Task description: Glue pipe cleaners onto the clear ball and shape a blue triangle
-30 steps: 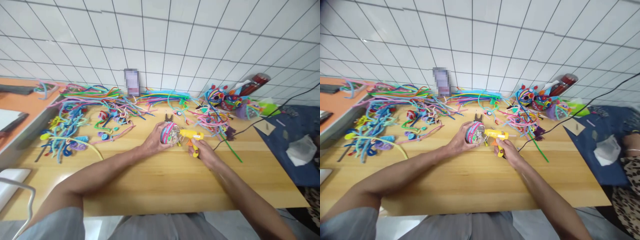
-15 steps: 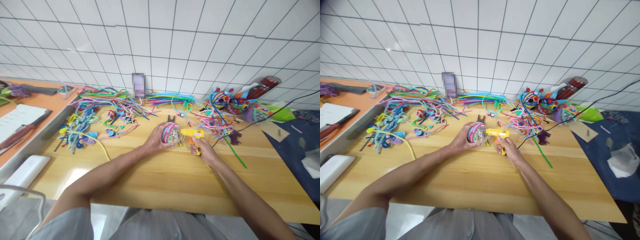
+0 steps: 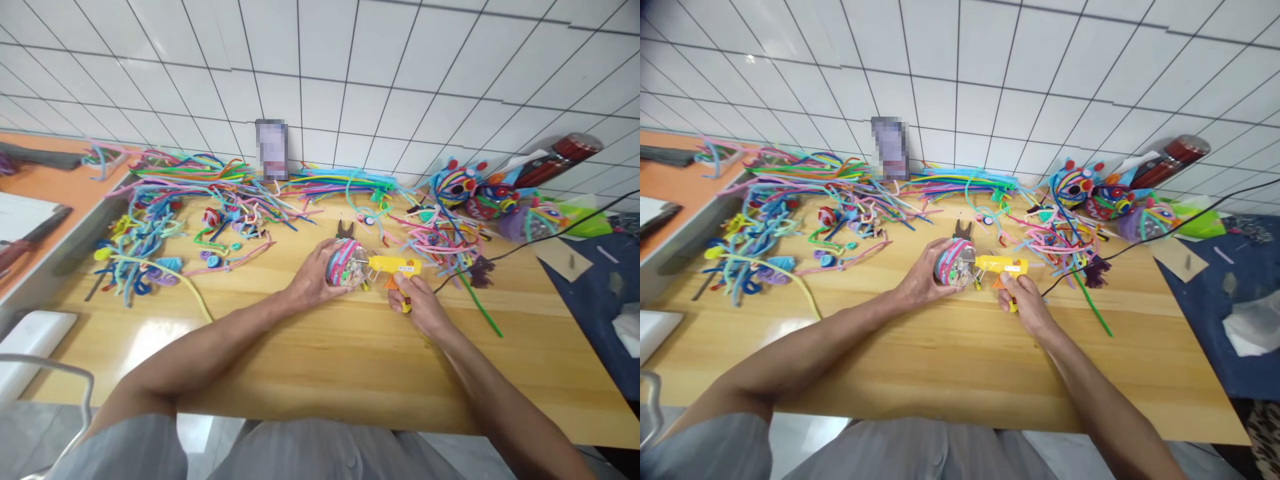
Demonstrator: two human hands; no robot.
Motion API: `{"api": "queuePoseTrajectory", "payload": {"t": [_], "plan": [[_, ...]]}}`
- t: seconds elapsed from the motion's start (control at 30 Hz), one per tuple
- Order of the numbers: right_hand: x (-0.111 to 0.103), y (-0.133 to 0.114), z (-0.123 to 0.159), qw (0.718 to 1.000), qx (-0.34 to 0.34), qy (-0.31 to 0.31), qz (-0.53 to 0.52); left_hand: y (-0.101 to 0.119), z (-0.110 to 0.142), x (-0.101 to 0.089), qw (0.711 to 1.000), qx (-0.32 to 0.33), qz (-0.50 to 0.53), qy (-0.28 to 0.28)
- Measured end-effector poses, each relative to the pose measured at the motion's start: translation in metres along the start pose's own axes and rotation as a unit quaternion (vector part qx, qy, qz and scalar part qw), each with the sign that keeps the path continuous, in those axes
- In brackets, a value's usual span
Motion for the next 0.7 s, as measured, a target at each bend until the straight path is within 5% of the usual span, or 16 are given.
{"api": "queuePoseTrajectory", "payload": {"t": [0.7], "plan": [[-0.002,-0.014,-0.005,0.999,0.028,0.021,0.001,0.001,-0.001,0.001,1.000,-0.001,0.004,-0.013]]}}
Point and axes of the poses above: each hand's wrist, its own z-axis away from the middle knuckle, its own x-axis out of the palm, y = z × x, the point moved 4 cm from there along -z, towards the middle knuckle, and after that the axes turned 15 degrees about -x, right-handed, at the moved point
